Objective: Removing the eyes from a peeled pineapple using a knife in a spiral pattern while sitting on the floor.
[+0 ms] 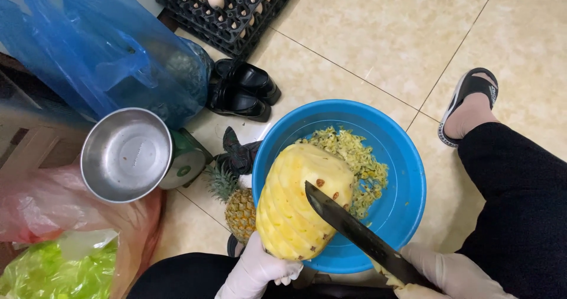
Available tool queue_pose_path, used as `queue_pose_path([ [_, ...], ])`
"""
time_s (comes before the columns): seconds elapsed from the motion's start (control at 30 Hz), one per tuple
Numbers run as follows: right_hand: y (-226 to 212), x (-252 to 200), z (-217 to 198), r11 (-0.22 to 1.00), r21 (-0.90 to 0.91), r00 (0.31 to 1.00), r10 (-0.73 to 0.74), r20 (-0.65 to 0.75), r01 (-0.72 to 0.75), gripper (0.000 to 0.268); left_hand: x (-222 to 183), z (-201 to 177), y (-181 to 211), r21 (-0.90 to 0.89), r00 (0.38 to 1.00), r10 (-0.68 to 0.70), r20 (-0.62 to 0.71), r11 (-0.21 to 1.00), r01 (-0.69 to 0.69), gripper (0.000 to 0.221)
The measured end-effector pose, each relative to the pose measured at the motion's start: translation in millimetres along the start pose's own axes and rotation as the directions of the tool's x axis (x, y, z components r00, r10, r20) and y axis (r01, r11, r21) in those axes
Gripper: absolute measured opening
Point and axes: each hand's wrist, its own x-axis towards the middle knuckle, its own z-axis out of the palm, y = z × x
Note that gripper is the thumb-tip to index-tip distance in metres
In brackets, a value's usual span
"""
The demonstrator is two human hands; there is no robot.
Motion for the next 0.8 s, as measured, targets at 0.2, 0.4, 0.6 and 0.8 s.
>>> queue_pose_path([
  [0.2, -39, -19, -9, 0.985, 0.164, 0.999, 0.05, -0.015, -0.047, 0.038, 10, -10, -23, 0.057, 0.997, 0.082, 0.001, 0.995, -0.081, 0.046],
  [0.4, -72, -32, -19, 0.903, 0.424, 0.994, 0.103, -0.047, -0.073, 0.016, 0, -3, -7, 0.033, 0.997, 0.071, 0.006, 0.997, -0.071, 0.03],
  [0.6, -64, -26, -12, 0.9, 0.432, 0.994, 0.085, -0.072, -0.045, 0.016, -6, 8, 6, -0.113, 0.99, 0.061, 0.128, 0.993, -0.047, 0.048],
  [0.8, -45, -13, -9, 0.874, 0.463, 0.984, 0.176, -0.021, -0.146, 0.027, -11, 14, 14, -0.273, 0.968, 0.086, 0.236, 0.962, -0.019, 0.069],
])
